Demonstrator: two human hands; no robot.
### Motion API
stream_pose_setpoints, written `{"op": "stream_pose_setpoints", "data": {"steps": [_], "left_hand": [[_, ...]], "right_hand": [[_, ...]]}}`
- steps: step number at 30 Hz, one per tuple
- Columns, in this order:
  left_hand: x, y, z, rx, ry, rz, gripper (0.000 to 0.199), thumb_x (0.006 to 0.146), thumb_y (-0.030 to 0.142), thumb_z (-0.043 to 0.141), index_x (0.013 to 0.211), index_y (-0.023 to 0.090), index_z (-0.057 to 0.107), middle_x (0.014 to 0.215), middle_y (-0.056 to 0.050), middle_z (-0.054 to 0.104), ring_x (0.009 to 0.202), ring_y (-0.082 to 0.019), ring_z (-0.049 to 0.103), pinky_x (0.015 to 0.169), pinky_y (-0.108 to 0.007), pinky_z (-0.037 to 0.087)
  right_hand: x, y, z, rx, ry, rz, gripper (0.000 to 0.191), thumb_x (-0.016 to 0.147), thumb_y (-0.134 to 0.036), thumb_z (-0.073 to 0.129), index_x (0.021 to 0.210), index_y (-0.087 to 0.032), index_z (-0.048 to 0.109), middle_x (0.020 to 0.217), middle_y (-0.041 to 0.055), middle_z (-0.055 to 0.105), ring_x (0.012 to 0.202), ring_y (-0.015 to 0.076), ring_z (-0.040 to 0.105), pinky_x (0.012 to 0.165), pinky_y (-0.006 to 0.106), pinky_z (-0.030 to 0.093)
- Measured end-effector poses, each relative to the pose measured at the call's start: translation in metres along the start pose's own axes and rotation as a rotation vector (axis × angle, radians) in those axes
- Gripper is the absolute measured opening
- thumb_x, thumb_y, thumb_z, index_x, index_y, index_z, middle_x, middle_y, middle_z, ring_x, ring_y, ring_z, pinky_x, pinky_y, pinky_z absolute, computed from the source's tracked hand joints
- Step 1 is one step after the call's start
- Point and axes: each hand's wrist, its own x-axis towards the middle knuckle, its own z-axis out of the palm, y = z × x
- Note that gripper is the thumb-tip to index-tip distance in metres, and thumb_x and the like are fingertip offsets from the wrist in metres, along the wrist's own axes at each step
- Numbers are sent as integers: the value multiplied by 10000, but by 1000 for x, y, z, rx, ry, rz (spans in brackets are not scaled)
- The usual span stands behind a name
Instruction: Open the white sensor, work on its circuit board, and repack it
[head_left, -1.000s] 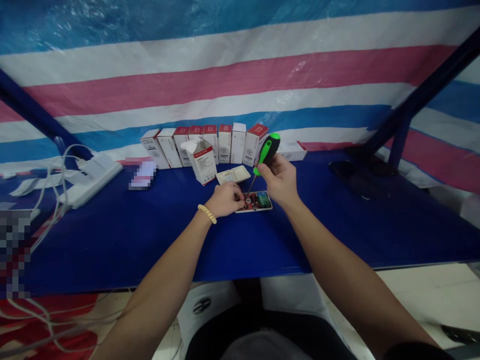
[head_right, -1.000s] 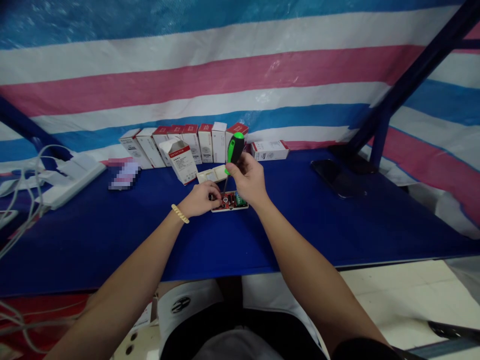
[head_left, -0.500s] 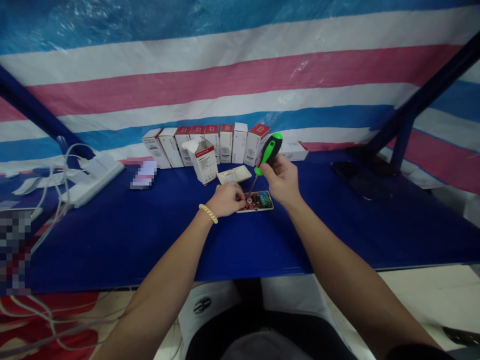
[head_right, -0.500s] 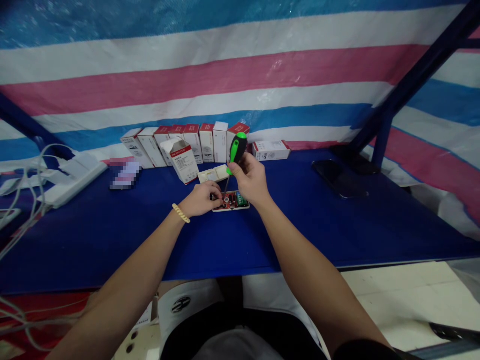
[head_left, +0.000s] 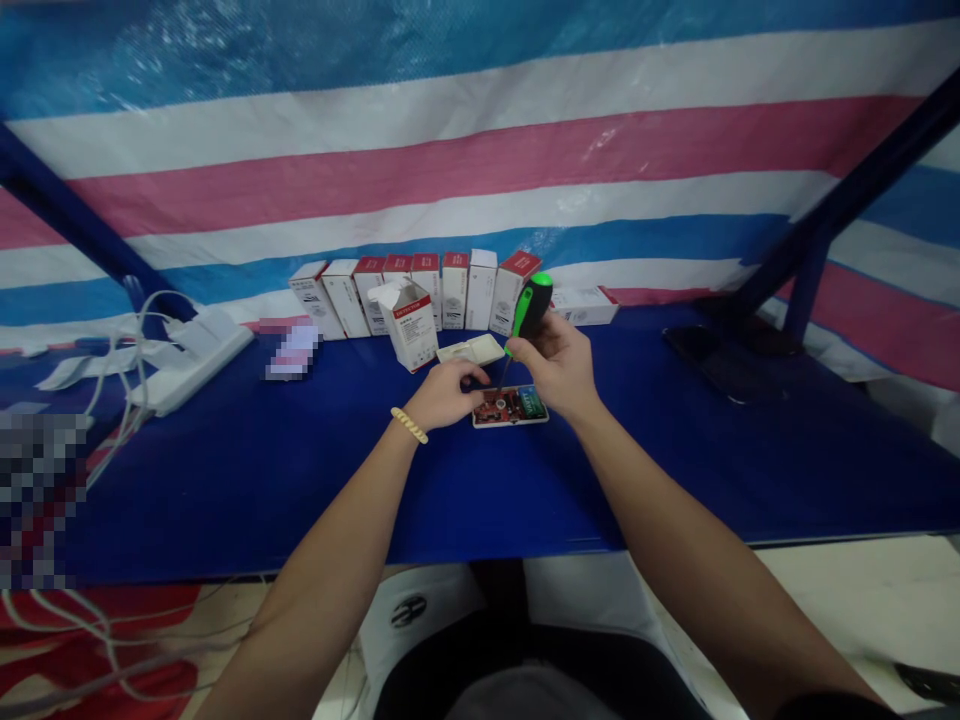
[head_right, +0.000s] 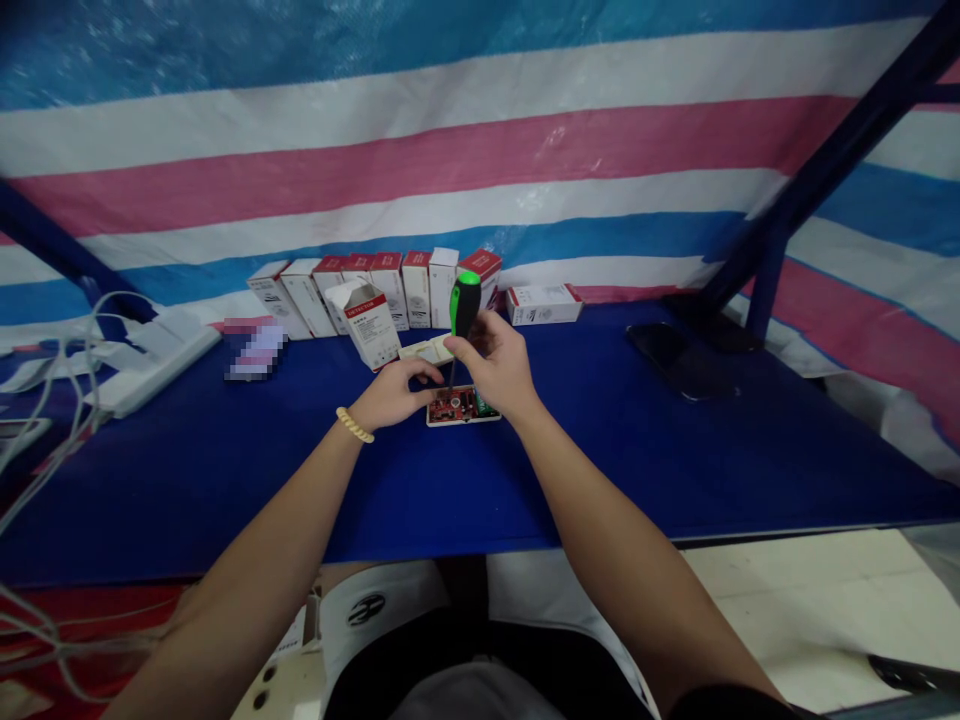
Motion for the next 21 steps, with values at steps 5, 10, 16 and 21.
{"op": "stream_pose_setpoints", "data": {"steps": [5, 10, 16, 21], "left_hand": [[-1, 10, 6, -185, 180, 116, 188, 755, 257, 712, 914, 168, 668, 890, -24, 696, 813, -157, 610, 759, -311, 492], [0, 16, 17, -144, 227, 95, 18, 781, 162, 680, 768, 156, 669, 754, -6, 696, 689, -139, 608, 699, -301, 490], [1, 16, 19, -93, 210, 171, 124, 803, 80, 616, 863, 145, 702, 850, -44, 719, 801, -171, 648, 770, -319, 500], [2, 12, 18, -151, 158, 181, 155, 816, 59, 562, 844, 132, 696, 778, -22, 694, 710, -144, 613, 688, -275, 479]], "right_hand": [[-2, 1, 8, -63, 64, -3, 362, 721, -447, 715, 972, -224, 580, 858, 15, 647, 798, 164, 618, 729, 359, 528], [-3, 5, 12, -108, 123, -6, 438, 646, -465, 773, 938, -234, 543, 801, -7, 613, 759, 155, 592, 710, 351, 518], [-5, -2, 5, 42, -65, 1, 370, 796, -488, 628, 1068, -247, 563, 982, 38, 671, 905, 192, 634, 837, 401, 523], [-7, -15, 3, 124, -187, 93, 347, 796, -434, 640, 1086, -253, 585, 1019, 42, 697, 908, 204, 649, 716, 370, 552]]}}
